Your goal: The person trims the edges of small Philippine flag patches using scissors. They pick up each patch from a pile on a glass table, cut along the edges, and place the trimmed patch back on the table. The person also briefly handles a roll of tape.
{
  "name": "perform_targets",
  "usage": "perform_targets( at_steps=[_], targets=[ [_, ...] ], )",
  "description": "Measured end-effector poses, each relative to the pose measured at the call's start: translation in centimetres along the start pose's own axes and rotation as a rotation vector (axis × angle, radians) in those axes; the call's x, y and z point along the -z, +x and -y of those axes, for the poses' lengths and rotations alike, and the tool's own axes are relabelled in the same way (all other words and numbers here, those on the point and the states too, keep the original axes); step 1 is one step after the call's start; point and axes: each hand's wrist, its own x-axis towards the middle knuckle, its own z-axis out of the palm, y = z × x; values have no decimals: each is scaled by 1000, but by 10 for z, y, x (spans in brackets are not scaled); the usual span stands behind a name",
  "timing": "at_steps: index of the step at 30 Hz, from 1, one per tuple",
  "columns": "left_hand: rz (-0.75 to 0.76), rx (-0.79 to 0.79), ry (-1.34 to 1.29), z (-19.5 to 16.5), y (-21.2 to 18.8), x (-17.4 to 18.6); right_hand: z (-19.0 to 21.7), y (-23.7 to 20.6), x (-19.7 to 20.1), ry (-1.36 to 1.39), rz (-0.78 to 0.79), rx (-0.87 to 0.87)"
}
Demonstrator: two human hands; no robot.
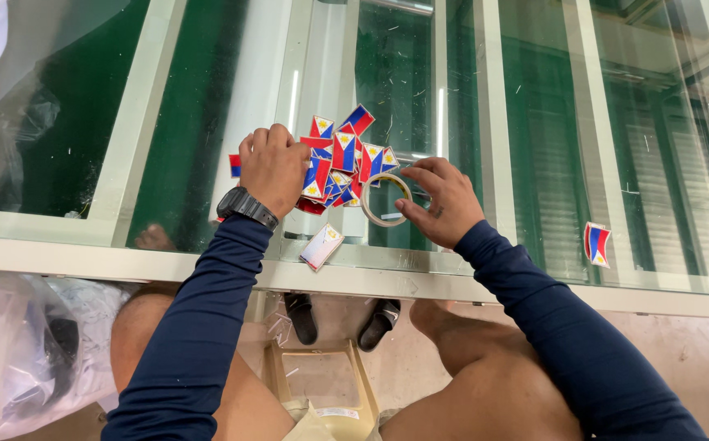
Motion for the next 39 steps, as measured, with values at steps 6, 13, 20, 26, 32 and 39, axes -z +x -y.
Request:
perform_targets(
  at_steps=[6,13,20,26,32,39],
  targets=[
    [73,-11,28,2,4,-2,12,11,-7,73,-48,51],
    [63,-19,-32,7,1,-1,25,23,-18,157,-56,26],
    [83,-13,-62,8,-2,-1,36,30,-20,190,-27,-2],
    [63,-47,-47,5,-3,2,40,31,-15,184,-34,-23],
    [48,40,-178,-3,0,-1,44,29,-10,206,-49,-8],
    [137,372,-769,0,3,3,52,38,-8,503,-45,-58]
  ],
)
